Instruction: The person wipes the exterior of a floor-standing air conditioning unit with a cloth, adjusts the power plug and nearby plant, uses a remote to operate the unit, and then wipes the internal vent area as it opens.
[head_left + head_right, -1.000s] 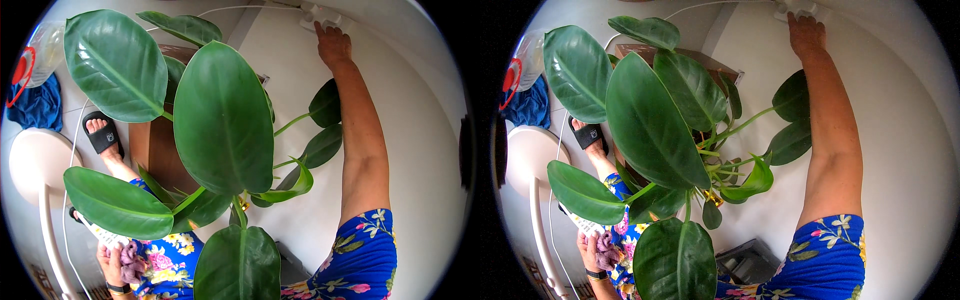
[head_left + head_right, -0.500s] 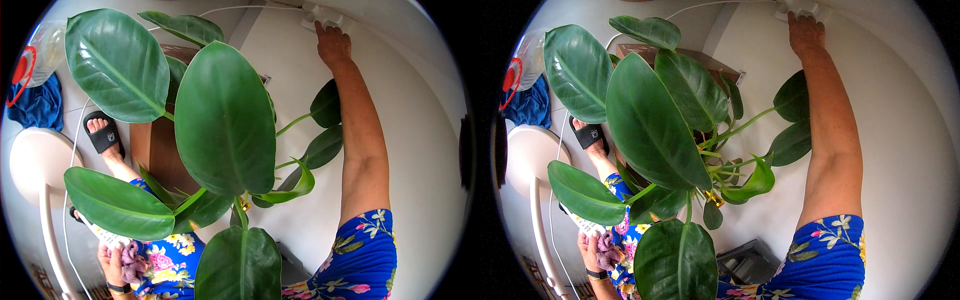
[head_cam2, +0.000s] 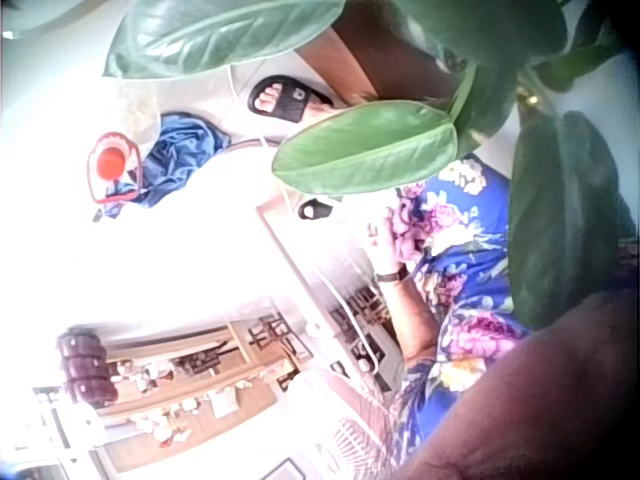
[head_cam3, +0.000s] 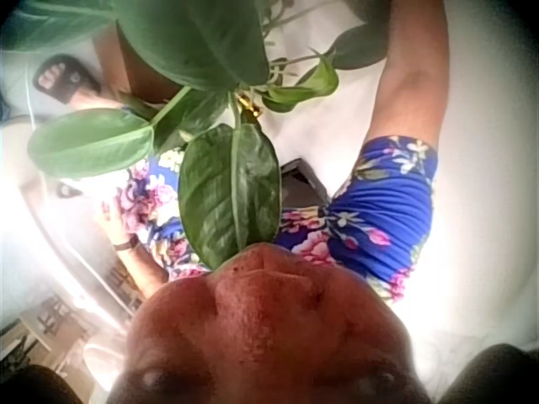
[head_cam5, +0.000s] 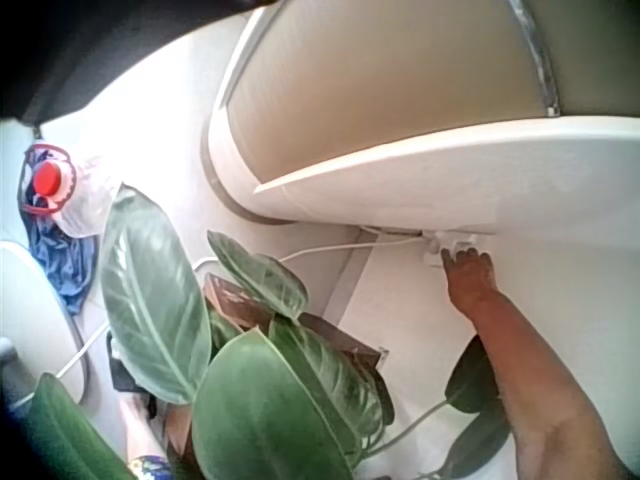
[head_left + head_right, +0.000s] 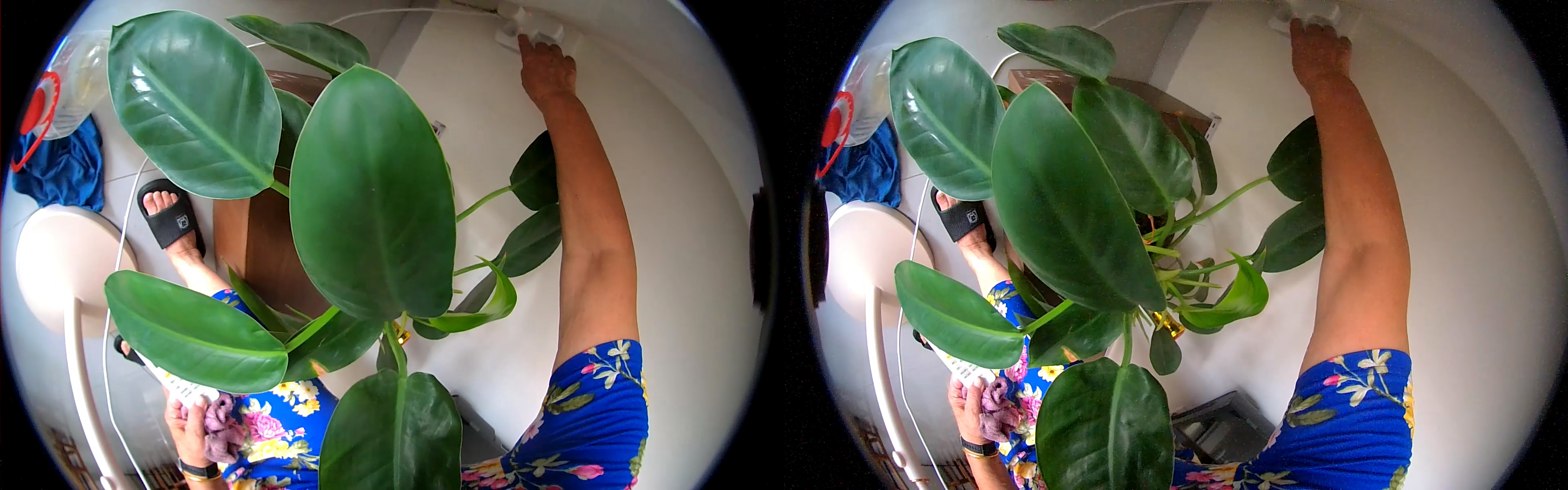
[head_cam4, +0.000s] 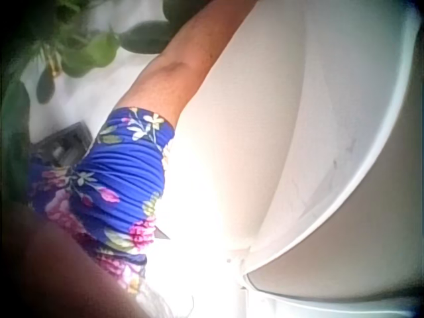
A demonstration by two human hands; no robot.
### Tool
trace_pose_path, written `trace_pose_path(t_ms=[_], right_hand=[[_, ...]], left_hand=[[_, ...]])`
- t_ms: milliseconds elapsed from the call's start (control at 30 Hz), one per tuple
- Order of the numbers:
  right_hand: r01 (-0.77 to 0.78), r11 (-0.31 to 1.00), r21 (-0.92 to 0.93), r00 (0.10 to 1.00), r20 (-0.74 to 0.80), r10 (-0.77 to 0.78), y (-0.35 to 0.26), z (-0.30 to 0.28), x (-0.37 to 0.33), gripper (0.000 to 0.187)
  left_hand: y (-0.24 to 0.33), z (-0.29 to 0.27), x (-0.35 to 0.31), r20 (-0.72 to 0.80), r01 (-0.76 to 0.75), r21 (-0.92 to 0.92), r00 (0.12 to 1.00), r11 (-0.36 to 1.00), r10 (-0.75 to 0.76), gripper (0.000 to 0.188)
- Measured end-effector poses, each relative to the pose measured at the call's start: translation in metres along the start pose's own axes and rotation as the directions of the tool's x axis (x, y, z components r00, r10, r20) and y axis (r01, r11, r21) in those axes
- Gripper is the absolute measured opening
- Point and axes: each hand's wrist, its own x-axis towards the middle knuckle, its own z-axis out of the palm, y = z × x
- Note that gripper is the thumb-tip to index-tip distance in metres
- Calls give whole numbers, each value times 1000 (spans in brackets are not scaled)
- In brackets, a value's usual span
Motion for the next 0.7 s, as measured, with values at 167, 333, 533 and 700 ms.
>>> trace_pose_path(t_ms=[167,333,533,700], right_hand=[[-28,1000,-1,999,-24,28,1,4,7,56],[-33,991,127,998,49,27,-6,9,-5,62],[-32,992,120,999,33,28,-11,10,-8,69],[-63,990,123,991,123,48,-6,5,7,58]], left_hand=[[0,-2,-1,-22,0,-5,1000,1000,0,34],[1,0,-4,-40,2,-36,999,999,-4,34],[-2,1,-1,-70,-64,19,995,998,65,27],[2,3,1,-69,-47,40,996,998,50,26]])
